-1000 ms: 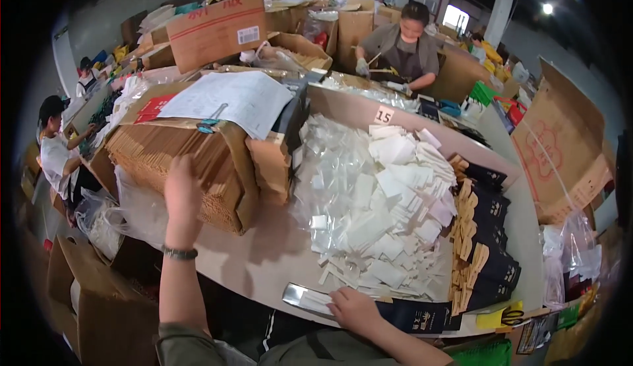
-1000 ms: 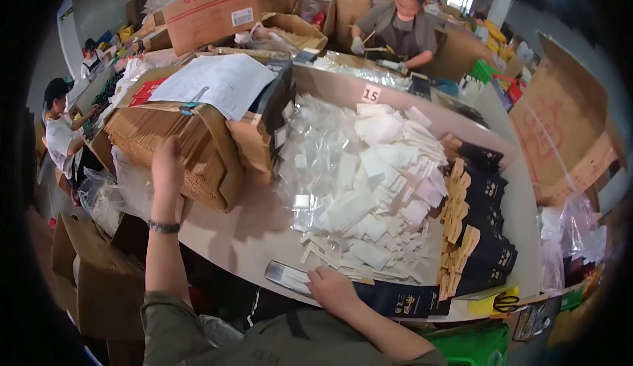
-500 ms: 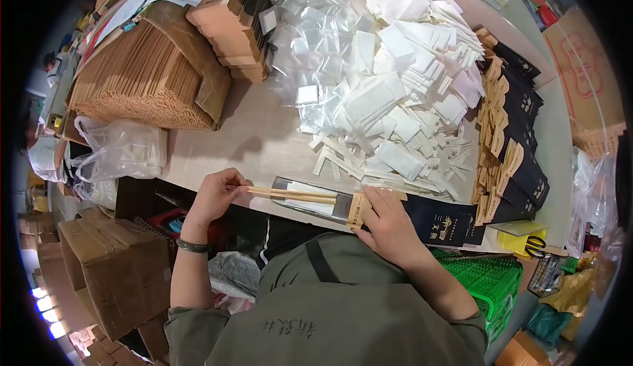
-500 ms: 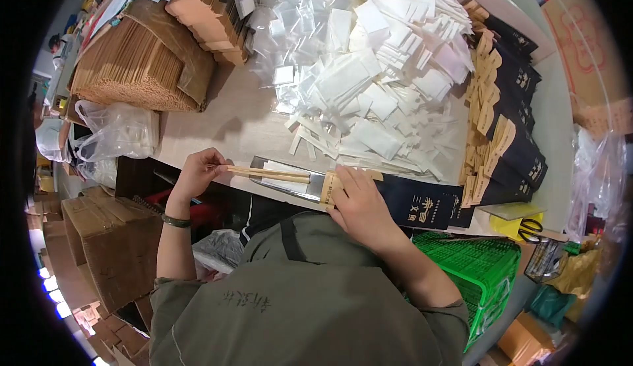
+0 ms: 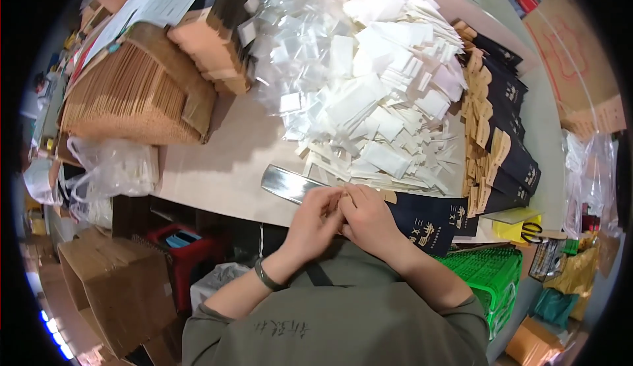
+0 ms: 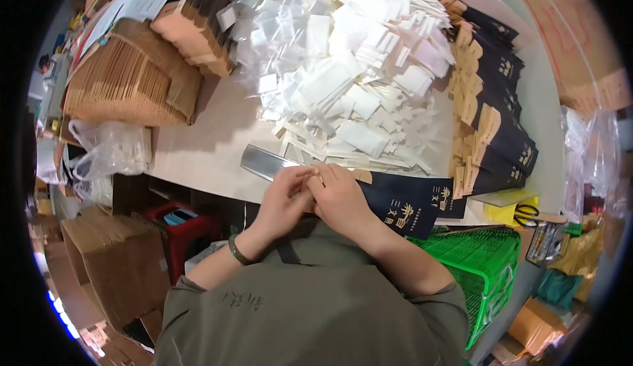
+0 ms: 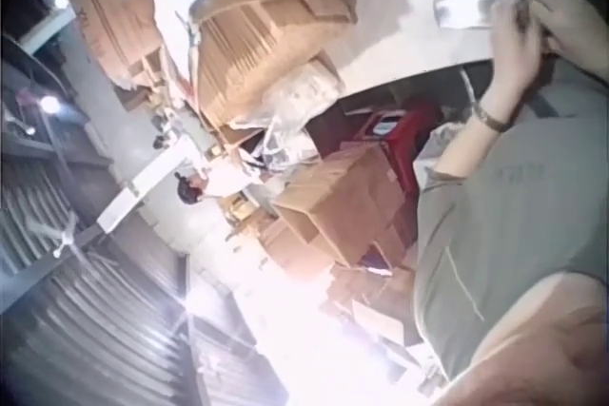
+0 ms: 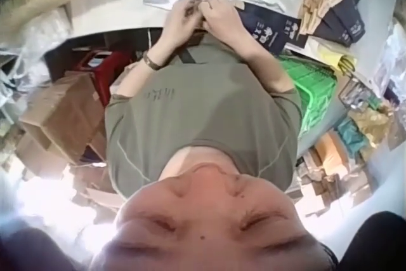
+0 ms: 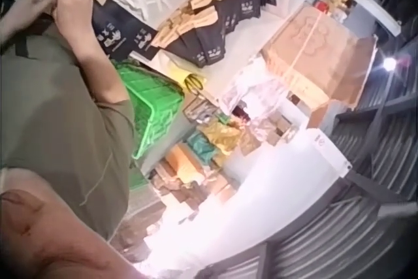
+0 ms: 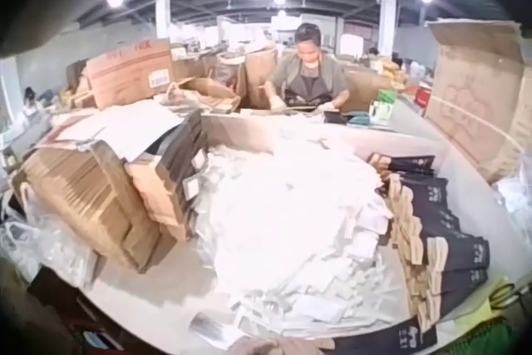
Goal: Packaging thin wooden sticks into paper sleeves and then into storage boxes.
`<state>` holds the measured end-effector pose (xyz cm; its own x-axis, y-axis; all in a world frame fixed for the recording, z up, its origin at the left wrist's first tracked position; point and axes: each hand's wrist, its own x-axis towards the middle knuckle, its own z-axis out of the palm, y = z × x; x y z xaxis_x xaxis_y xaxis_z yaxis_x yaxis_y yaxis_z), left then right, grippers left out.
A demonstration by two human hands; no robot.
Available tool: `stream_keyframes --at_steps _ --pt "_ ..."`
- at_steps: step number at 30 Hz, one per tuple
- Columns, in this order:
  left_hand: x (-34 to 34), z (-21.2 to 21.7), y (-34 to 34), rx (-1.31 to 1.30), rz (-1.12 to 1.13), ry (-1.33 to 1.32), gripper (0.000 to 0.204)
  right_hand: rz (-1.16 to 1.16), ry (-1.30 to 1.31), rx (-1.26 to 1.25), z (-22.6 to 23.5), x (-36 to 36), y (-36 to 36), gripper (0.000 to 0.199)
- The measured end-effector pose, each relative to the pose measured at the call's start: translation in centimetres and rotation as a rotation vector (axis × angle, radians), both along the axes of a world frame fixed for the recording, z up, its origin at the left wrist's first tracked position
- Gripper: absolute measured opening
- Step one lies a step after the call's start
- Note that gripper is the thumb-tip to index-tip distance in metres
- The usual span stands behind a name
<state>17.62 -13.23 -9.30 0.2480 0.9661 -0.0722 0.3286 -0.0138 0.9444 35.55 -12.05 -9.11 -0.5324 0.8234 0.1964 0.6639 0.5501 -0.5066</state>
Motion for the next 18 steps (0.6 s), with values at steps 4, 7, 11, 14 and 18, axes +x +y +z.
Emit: stream_keyframes --at_steps 4,7,11,14,18 --pt "-3.0 2.9 0.3 0.395 -0.052 0.462 0.083 0.002 0.054 0.017 1.6 1.5 0.0 0.045" --pt "-4.9 1.7 2.3 0.604 -0.321 0.705 0.062 0.235 0.073 0.127 3.5 1.7 0.2 0.033" --pt "-4.8 2.0 2.9 0.337 -0.118 0.667 0.042 -0.020 -0.463 0.159 8.2 11.4 5.6 0.010" --pt "-4.3 2.3 2.7 -0.018 -0.125 0.443 0.036 -0.334 -0.294 0.168 9.3 18.5 6.1 0.023" --pt "0.6 1.2 0.7 0.040 -0.509 -0.012 0.047 0.114 -0.135 -0.169 2.8 13.1 0.5 0.041"
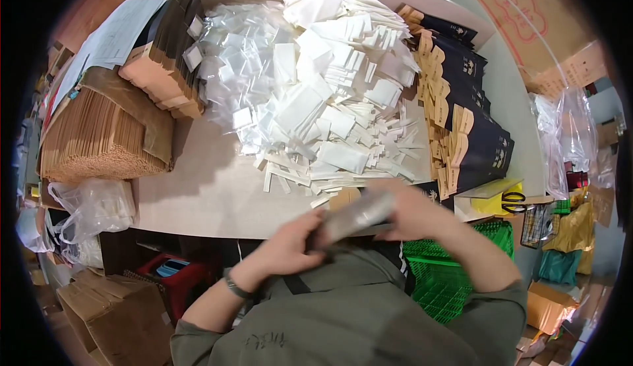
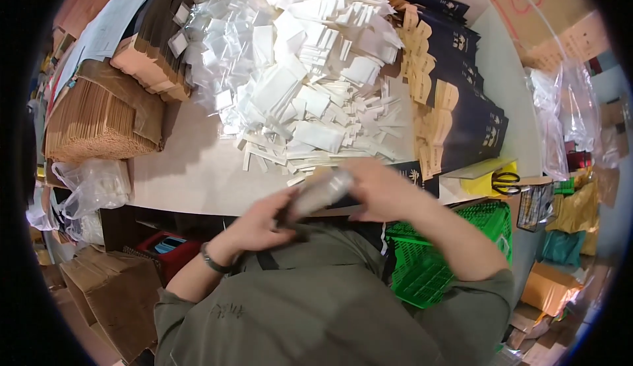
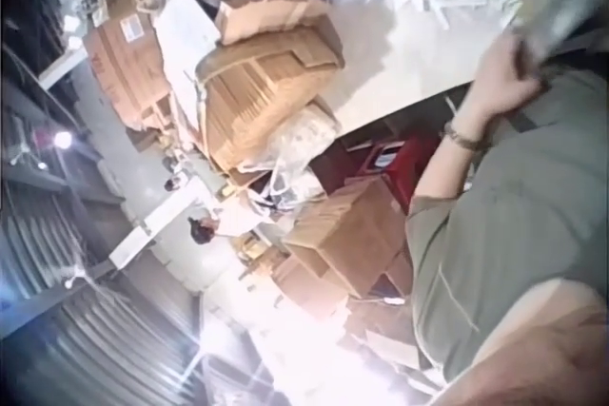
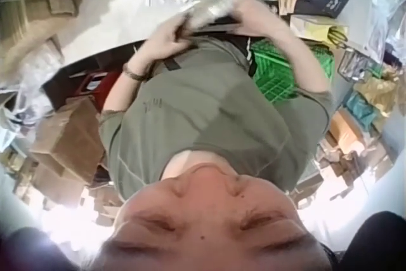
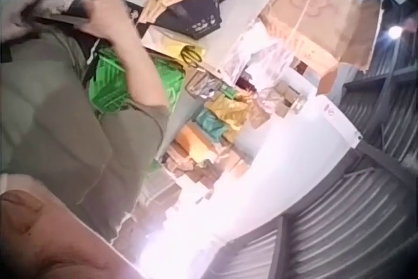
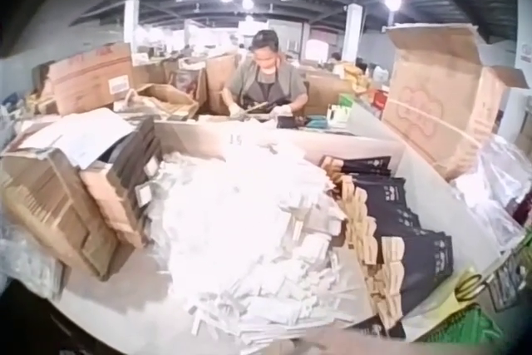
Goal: Packaging thin wooden sticks into paper sleeves and then into storage boxes.
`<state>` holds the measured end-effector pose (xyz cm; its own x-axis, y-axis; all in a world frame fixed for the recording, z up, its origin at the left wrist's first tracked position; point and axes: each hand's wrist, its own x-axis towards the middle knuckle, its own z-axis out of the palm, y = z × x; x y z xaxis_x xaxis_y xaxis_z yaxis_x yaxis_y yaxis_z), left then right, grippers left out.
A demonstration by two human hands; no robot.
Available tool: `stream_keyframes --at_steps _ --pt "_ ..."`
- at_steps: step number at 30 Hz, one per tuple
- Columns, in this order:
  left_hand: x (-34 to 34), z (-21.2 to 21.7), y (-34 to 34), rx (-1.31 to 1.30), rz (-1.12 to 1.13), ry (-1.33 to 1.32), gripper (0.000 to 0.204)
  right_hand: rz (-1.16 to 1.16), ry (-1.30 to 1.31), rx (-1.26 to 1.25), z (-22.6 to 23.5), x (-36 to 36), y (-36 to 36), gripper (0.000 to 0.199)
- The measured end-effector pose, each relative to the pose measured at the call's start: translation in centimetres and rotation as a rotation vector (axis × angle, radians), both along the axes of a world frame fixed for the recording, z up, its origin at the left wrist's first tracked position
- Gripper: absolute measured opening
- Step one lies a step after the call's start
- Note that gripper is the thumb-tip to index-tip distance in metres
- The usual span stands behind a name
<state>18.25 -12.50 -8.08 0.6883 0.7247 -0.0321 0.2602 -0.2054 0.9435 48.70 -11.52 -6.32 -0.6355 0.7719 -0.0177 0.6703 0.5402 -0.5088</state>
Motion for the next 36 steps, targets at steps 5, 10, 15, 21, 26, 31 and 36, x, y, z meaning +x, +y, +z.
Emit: stream_keyframes --at_steps 5,10,15,21,26,31,36 --pt "2.2 0.4 -0.6 -0.098 -0.101 0.122 0.042 0.090 0.094 0.077 -0.9 -5.5 0.2 0.035" --pt "-3.0 -2.5 -0.4 0.168 0.452 0.506 0.047 -0.340 -0.147 -0.019 -0.5 -7.3 -1.3 0.032" --pt "-4.2 -2.3 -0.8 0.328 0.387 0.452 0.062 -0.529 -0.142 -0.098 -2.1 -8.7 -1.2 0.022" --pt "-5.1 -0.2 0.4 0.395 0.089 0.549 0.071 -0.380 0.095 -0.174 -2.3 -12.8 -1.0 0.017" --pt "-6.6 -0.9 5.2 0.479 0.252 0.235 0.062 -0.549 0.174 0.111 -1.7 -7.2 2.1 0.015" --pt "-6.0 0.8 17.0 0.835 0.439 0.399 0.057 -0.719 -0.280 0.261 -3.0 4.2 5.5 0.019" --pt "-2.3 -2.1 22.7 0.862 0.245 0.476 0.041 -0.708 -0.307 0.060 -4.2 4.8 7.2 0.012"
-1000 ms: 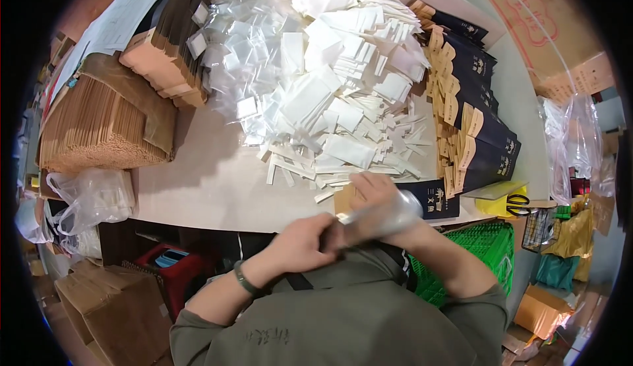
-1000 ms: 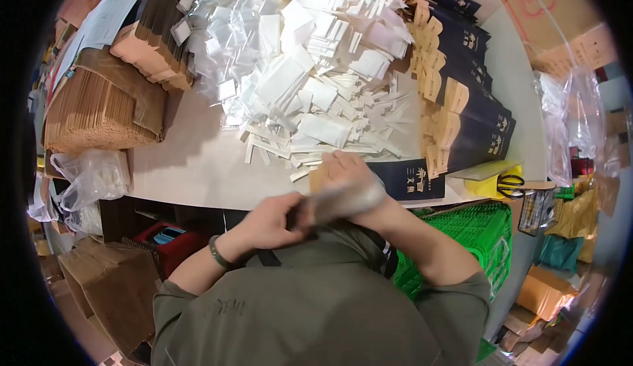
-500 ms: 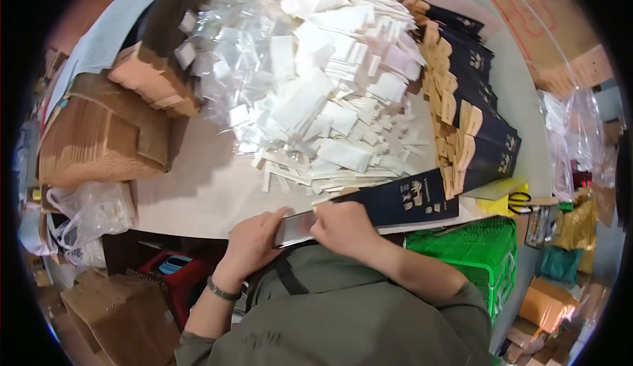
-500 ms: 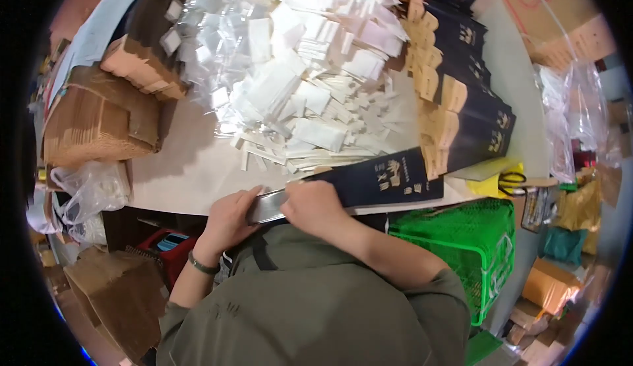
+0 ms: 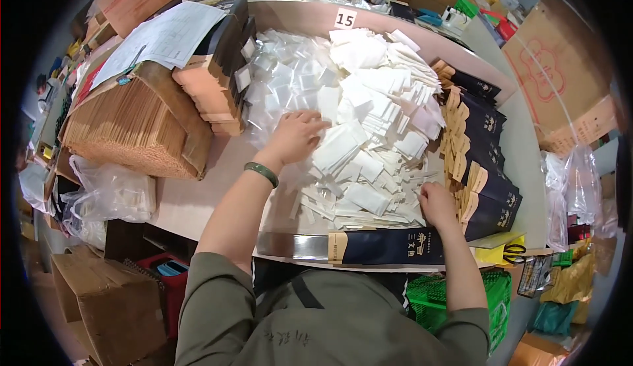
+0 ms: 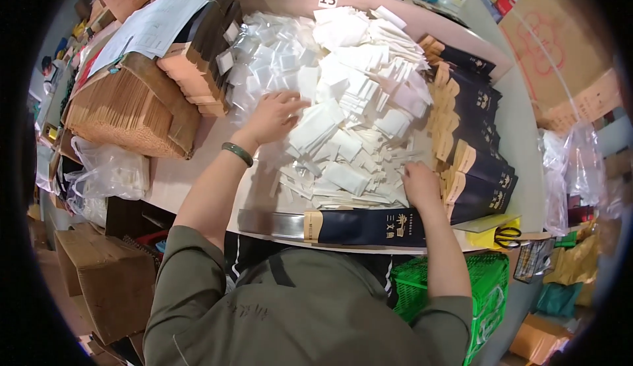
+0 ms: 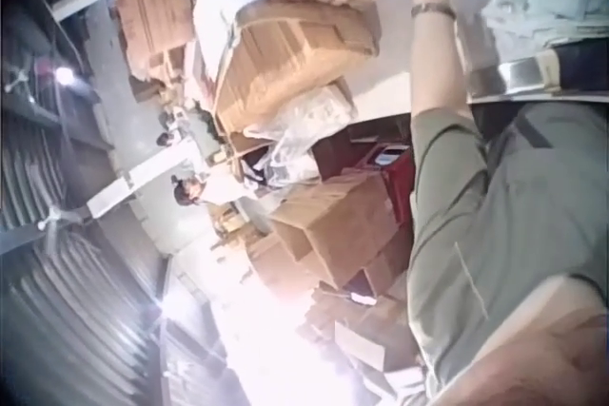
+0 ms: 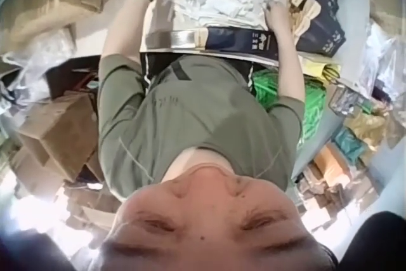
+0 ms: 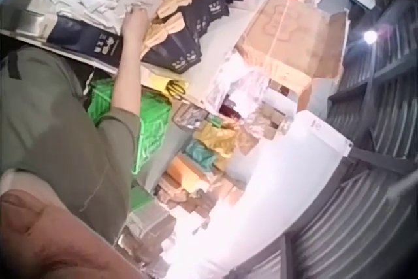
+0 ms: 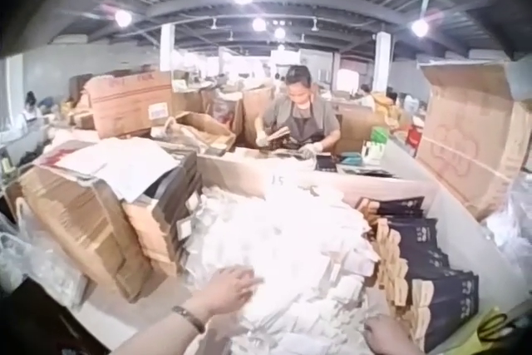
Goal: Packaging thin wooden sticks into paper sleeves and then into storage boxes.
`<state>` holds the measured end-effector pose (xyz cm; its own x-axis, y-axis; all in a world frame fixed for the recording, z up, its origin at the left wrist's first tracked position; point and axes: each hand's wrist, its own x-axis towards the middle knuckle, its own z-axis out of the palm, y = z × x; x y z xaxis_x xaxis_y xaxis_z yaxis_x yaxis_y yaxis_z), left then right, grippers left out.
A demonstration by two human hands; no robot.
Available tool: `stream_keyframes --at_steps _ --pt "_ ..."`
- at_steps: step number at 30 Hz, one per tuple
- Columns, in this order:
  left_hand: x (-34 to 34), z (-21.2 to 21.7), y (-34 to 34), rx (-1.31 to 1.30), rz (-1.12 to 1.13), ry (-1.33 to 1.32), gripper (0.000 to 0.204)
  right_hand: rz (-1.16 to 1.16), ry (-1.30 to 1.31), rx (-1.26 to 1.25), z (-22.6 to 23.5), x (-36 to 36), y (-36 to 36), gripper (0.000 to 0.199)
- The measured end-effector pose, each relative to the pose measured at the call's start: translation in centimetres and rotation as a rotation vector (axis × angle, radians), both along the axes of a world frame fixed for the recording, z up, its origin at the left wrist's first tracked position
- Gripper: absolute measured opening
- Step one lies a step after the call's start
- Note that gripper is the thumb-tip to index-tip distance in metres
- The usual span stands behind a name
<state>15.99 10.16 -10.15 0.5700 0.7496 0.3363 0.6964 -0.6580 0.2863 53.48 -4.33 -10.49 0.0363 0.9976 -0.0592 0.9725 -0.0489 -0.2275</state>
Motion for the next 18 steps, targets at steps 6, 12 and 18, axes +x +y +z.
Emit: stream_keyframes --at_steps 6,12,18 --pt "-2.8 -1.0 -4.1 -0.120 0.023 -0.088 0.027 -0.093 0.012 0.048 0.7 -0.2 -2.8 0.016" --pt "-4.9 -1.6 -8.4 -0.302 0.273 -0.382 0.020 0.147 0.271 0.361 4.4 -6.0 -3.4 0.017" --pt "-3.6 1.5 -11.0 -0.082 0.308 -0.521 0.011 0.423 0.285 0.271 4.4 -11.5 -1.5 0.018"
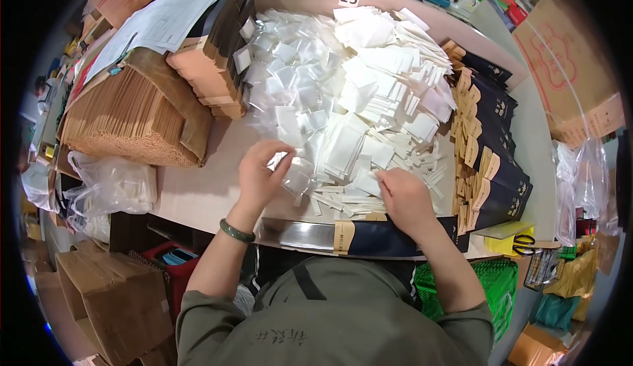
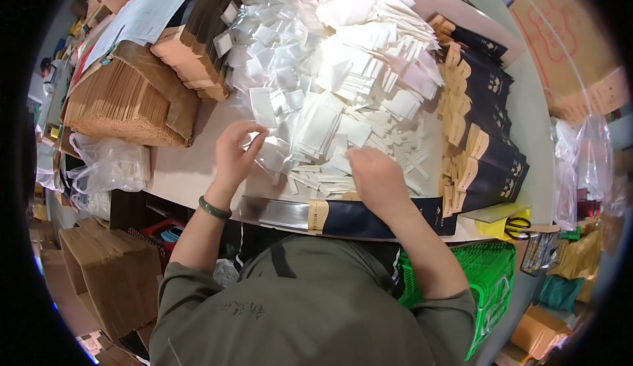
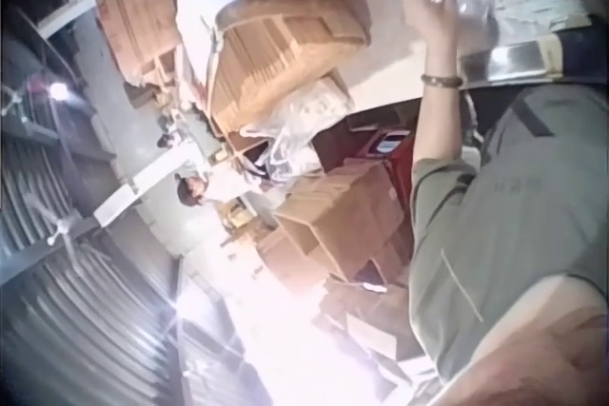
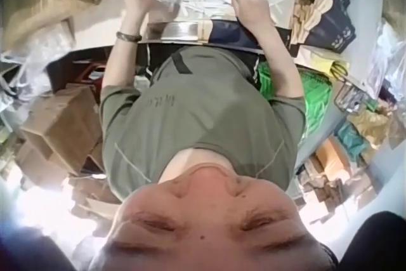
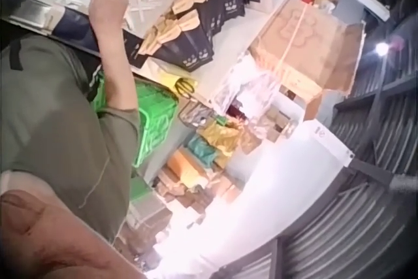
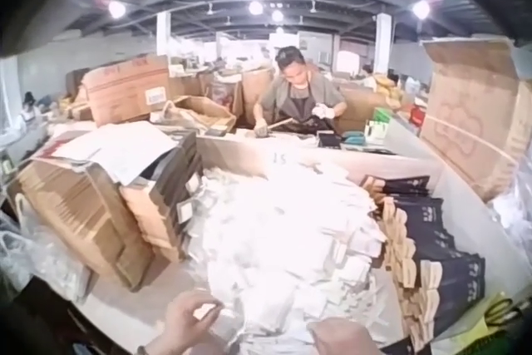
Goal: Packaging thin wooden sticks into paper sleeves and then into storage boxes.
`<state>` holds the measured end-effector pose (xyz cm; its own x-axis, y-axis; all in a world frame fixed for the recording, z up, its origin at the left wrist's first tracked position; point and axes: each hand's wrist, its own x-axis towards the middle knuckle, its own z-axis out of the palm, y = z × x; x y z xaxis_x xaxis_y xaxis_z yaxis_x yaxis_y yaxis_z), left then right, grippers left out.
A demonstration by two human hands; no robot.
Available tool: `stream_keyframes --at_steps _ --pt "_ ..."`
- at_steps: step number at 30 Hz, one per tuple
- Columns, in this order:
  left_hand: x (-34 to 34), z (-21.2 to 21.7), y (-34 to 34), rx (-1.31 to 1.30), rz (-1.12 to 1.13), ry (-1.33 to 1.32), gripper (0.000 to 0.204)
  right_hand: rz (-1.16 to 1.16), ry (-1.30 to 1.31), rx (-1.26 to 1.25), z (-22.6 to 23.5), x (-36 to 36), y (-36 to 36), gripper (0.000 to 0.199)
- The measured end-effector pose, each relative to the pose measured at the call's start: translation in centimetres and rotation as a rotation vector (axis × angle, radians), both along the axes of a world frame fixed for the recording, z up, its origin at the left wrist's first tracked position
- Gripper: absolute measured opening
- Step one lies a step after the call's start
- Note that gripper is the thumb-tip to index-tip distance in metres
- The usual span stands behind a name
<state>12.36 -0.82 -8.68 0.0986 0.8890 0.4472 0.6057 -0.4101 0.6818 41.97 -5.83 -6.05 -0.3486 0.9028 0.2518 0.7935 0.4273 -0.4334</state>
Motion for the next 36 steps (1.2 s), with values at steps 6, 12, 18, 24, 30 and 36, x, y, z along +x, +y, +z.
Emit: stream_keyframes --at_steps 6,12,18,24,30,36 --pt "2.6 1.8 -4.7 -0.138 -0.281 -0.283 0.017 -0.011 1.228 -0.775 0.2 -4.3 -0.2 0.010" --pt "1.0 -1.4 -3.3 -0.130 0.117 0.001 0.026 -0.179 0.557 -0.294 -1.2 -3.7 0.6 0.012" --pt "-0.4 -1.9 0.2 -0.275 0.131 0.246 0.023 -0.110 0.706 -0.617 -0.9 -3.0 1.6 0.010" --pt "-2.3 -0.5 -3.5 -0.437 0.143 -0.249 0.019 -0.182 1.439 -1.056 -2.3 -0.3 1.8 0.020" --pt "0.3 -2.6 -11.5 -0.238 -0.229 0.186 0.031 -0.133 0.815 -0.717 -2.8 -3.2 0.8 0.010" --pt "-4.9 1.1 -8.5 -0.018 0.058 0.131 0.037 0.358 0.313 -0.403 -0.1 -9.9 -1.1 0.011"
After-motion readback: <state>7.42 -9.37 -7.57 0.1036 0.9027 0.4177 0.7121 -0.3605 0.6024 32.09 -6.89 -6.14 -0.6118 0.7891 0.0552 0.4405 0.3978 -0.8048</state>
